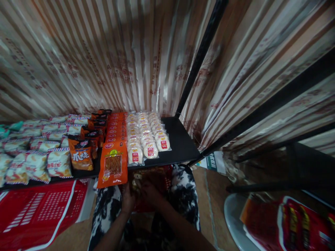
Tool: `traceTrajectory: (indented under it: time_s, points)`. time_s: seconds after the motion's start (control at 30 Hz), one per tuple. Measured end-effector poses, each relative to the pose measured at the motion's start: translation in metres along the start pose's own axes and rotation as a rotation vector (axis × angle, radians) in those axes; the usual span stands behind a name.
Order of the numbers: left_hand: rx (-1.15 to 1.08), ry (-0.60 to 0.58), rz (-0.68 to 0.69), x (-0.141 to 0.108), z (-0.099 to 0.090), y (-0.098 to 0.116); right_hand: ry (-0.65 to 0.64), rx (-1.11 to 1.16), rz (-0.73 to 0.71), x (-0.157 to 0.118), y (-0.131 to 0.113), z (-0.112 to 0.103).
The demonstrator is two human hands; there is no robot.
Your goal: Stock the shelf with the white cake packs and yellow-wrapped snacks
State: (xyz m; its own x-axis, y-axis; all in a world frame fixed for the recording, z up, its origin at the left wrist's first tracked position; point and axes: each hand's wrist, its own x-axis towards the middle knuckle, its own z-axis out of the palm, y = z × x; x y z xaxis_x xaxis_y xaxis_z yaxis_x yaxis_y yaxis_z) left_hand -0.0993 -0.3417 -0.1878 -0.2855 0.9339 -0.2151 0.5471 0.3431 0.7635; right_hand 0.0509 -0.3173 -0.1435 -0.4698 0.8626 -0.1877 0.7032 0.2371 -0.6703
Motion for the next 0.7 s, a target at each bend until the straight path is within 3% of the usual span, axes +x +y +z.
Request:
traceTrajectory:
  time_s: [0.1, 0.23, 0.37, 0.47, 0.53, 0.7]
  points:
    - [0.048, -0.038, 0.074, -0.003, 0.002, 0.000, -0.059, -0.070, -0.094, -0.008, -0.008, -0.008]
    - [0.094, -0.105, 0.054, -0.005, 0.005, 0.003, -0.075, -0.138, -0.055, -0.015, -0.014, -0.024]
    - [-0.028, -0.248, 0.029, -0.006, 0.002, 0.012, -0.086, -0.127, -0.089, -0.018, -0.018, -0.045]
    - [-0.134, -0.276, 0.012, -0.010, -0.002, 0.023, -0.069, -0.080, -0.097, -0.023, -0.021, -0.060]
    - [-0.182, -0.268, 0.023, -0.015, -0.006, 0.032, -0.010, -0.036, -0.083, -0.028, -0.021, -0.067]
    - [-0.224, -0.271, 0.071, -0.024, -0.016, 0.049, 0.277, 0.043, -0.036, -0.042, -0.014, -0.071]
